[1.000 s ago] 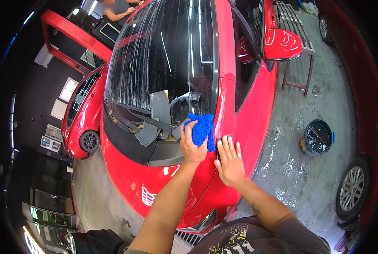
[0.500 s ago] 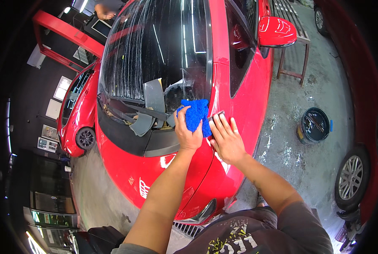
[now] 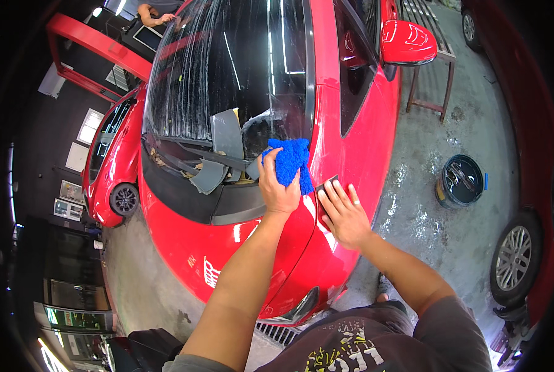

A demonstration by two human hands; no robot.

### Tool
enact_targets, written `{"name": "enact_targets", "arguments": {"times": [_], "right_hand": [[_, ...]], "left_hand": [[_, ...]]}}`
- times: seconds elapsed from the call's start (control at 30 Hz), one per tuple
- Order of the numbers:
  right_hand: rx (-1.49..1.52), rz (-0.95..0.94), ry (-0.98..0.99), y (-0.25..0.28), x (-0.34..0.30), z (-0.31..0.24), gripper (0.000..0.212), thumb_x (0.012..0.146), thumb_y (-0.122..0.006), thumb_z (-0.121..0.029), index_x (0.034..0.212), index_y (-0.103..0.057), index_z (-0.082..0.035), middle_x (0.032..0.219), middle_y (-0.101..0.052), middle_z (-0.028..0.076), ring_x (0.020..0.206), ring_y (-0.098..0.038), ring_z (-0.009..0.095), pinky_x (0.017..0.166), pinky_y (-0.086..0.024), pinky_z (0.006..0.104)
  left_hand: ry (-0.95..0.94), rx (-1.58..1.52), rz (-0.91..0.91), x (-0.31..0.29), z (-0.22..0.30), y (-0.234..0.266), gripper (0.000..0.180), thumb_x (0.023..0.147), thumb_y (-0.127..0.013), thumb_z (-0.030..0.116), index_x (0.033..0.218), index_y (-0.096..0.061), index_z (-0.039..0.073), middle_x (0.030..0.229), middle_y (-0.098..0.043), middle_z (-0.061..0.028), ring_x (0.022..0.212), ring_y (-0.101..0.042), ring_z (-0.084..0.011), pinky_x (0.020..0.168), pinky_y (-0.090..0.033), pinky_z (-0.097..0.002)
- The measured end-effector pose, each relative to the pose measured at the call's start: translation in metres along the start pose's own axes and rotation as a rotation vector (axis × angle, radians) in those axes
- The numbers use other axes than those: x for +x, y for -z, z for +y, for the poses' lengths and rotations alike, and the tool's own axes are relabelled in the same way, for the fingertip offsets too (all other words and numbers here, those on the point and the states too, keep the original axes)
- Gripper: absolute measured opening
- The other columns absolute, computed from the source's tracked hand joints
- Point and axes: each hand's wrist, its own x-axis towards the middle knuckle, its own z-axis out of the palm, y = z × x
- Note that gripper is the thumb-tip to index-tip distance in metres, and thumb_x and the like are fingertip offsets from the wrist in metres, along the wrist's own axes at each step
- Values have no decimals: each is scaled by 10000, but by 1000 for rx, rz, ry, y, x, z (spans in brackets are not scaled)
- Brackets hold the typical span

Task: The person wipes the hood and windshield of a red car using a blue microfiber cloth. They repeatedly rub the surface, occasionally dipping the cloth into a bucket of water, and continue cleaning the front area of the vehicle.

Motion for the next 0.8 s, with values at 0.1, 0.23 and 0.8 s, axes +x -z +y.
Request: {"name": "enact_targets", "arguments": {"times": [0.1, 0.23, 0.8], "right_hand": [[-36, 46, -23, 17, 36, -6, 699, 1173, -605, -401, 1783, -427, -110, 1874, -380, 154, 1769, -289, 330, 1416, -188, 661], [-14, 65, 28, 1, 16, 0, 681, 1174, -599, -401, 1766, -448, -101, 1868, -391, 153, 1759, -310, 341, 1405, -216, 669], [144, 259, -309, 10, 73, -25, 759, 1167, -577, -305, 1816, -311, -16, 1900, -278, 246, 1776, -225, 444, 1418, -188, 649]], "left_hand": [[9, -7, 3, 0, 0, 0, 617, 887, -867, 122, 1455, -632, 60, 1369, -643, -262, 1280, -659, -523, 1109, -542, -551], [-14, -15, 13, 4, 4, -1, 585, 889, -845, 89, 1430, -630, 27, 1341, -647, -266, 1269, -653, -511, 1126, -519, -551], [-40, 7, -4, 3, 0, -2, 649, 865, -879, 147, 1459, -631, 71, 1381, -646, -265, 1289, -655, -544, 1094, -554, -580]]}}
